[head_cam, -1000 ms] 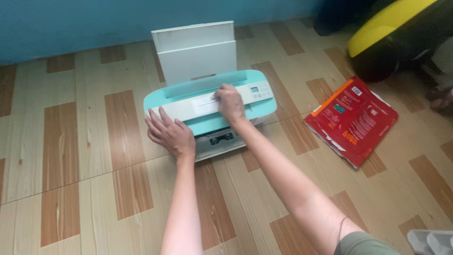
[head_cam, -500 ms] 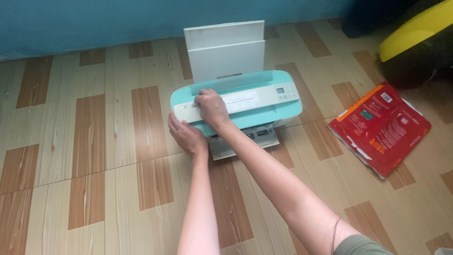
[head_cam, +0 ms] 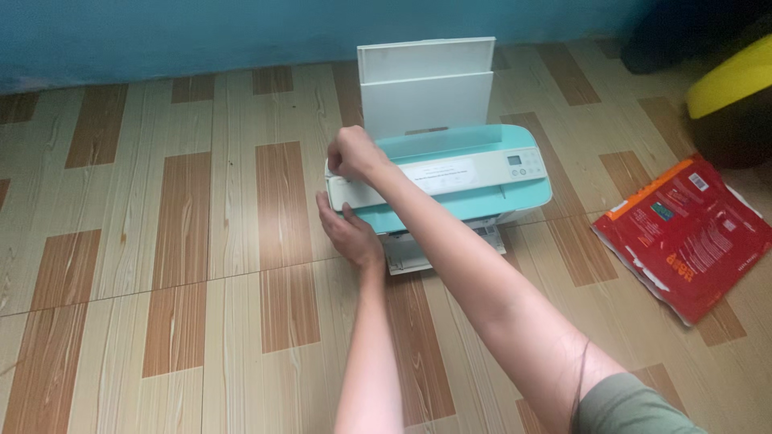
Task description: The person cleans a printer with a white cloth. They wipe the exterior surfaces, open the top lid to wipe the interior, and then open the front paper tray to wipe inside before closing the compartments.
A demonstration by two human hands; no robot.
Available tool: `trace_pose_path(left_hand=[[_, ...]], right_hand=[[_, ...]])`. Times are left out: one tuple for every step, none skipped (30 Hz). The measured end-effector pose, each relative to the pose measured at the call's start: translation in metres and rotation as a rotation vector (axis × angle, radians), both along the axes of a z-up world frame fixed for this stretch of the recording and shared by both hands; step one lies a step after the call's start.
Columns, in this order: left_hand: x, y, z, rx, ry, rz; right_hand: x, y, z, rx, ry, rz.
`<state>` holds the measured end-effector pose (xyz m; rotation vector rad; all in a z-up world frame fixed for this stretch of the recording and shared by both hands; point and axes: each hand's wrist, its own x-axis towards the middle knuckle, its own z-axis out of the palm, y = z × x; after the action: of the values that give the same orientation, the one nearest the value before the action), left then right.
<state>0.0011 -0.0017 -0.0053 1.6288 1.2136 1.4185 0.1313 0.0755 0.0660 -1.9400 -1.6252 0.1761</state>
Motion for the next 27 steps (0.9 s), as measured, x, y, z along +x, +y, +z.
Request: trace_pose_path(left_hand=[[0.002, -0.001, 0.0, -0.031, -0.042, 0.015], [0.003, -0.002, 0.0, -0.066, -0.084, 0.03], [0.003, -0.002, 0.0, -0.061, -0.056, 0.043], [0.004, -0.003, 0.0, -0.059, -0.028, 0.054], [0.004, -0.005, 0.001, -0.058, 0.001, 0.065], [0.003, -0.006, 0.002, -0.054, -0.008, 0.06], [0.002, -0.008, 0.003, -0.049, -0.017, 0.056], [0.001, -0.008, 0.005, -0.041, -0.027, 0.053], [0.002, -0.006, 0.007, -0.047, -0.021, 0.06], [0.002, -0.006, 0.008, -0.055, -0.014, 0.068], [0.004, -0.005, 0.009, -0.064, -0.008, 0.076], [0.003, -0.005, 0.008, -0.058, -0.005, 0.073], [0.004, -0.003, 0.008, -0.052, -0.003, 0.07], [0.004, -0.003, 0.006, -0.044, 0.002, 0.062], [0.001, -0.006, 0.004, -0.058, 0.006, 0.055], [0.001, -0.004, 0.005, -0.068, 0.002, 0.047], [0.002, -0.003, 0.006, -0.077, -0.002, 0.039], [0.002, -0.003, 0.006, -0.06, -0.009, 0.037], [0.001, -0.002, 0.005, -0.044, -0.015, 0.036], [0.001, -0.002, 0.005, -0.03, -0.022, 0.035], [0.001, -0.002, 0.005, -0.014, -0.025, 0.038], [0.001, -0.002, 0.004, 0.005, -0.03, 0.042], [0.002, -0.001, 0.003, 0.023, -0.034, 0.047], [0.003, -0.001, 0.001, 0.015, -0.027, 0.051], [0.004, 0.0, -0.001, 0.008, -0.02, 0.056], [0.004, 0.0, -0.004, 0.0, -0.01, 0.058], [0.004, 0.0, -0.006, 0.012, -0.007, 0.069]], right_hand=[[0.0, 0.006, 0.004, -0.028, -0.057, 0.051], [0.0, 0.012, 0.007, -0.06, -0.114, 0.101], [0.0, 0.018, 0.009, -0.091, -0.171, 0.152], [-0.001, 0.021, 0.01, -0.134, -0.191, 0.164], [-0.002, 0.022, 0.01, -0.178, -0.21, 0.176], [-0.001, 0.023, 0.011, -0.218, -0.234, 0.187], [0.0, 0.023, 0.011, -0.177, -0.24, 0.244], [0.001, 0.024, 0.012, -0.132, -0.246, 0.302], [0.003, 0.024, 0.013, -0.087, -0.252, 0.359], [0.005, 0.024, 0.012, -0.081, -0.23, 0.348], [0.008, 0.024, 0.012, -0.076, -0.209, 0.337], [0.009, 0.023, 0.009, -0.072, -0.182, 0.326], [0.012, 0.023, 0.008, -0.063, -0.189, 0.296], [0.016, 0.022, 0.007, -0.051, -0.193, 0.261], [0.017, 0.02, 0.005, -0.04, -0.196, 0.226], [0.019, 0.021, 0.006, -0.033, -0.216, 0.226], [0.021, 0.02, 0.007, -0.026, -0.235, 0.226], [0.024, 0.017, 0.007, -0.02, -0.256, 0.225], [0.026, 0.012, 0.007, -0.006, -0.265, 0.221], [0.026, 0.005, 0.005, 0.007, -0.274, 0.217], [0.028, -0.003, 0.005, 0.019, -0.282, 0.213], [0.029, -0.012, 0.004, 0.014, -0.274, 0.153], [0.029, -0.022, 0.002, 0.009, -0.265, 0.092], [0.026, -0.031, 0.0, 0.0, -0.253, 0.034], [0.023, -0.037, -0.002, 0.046, -0.263, 0.015], [0.018, -0.045, -0.004, 0.091, -0.269, -0.005], [0.012, -0.053, -0.005, 0.135, -0.275, -0.024]])
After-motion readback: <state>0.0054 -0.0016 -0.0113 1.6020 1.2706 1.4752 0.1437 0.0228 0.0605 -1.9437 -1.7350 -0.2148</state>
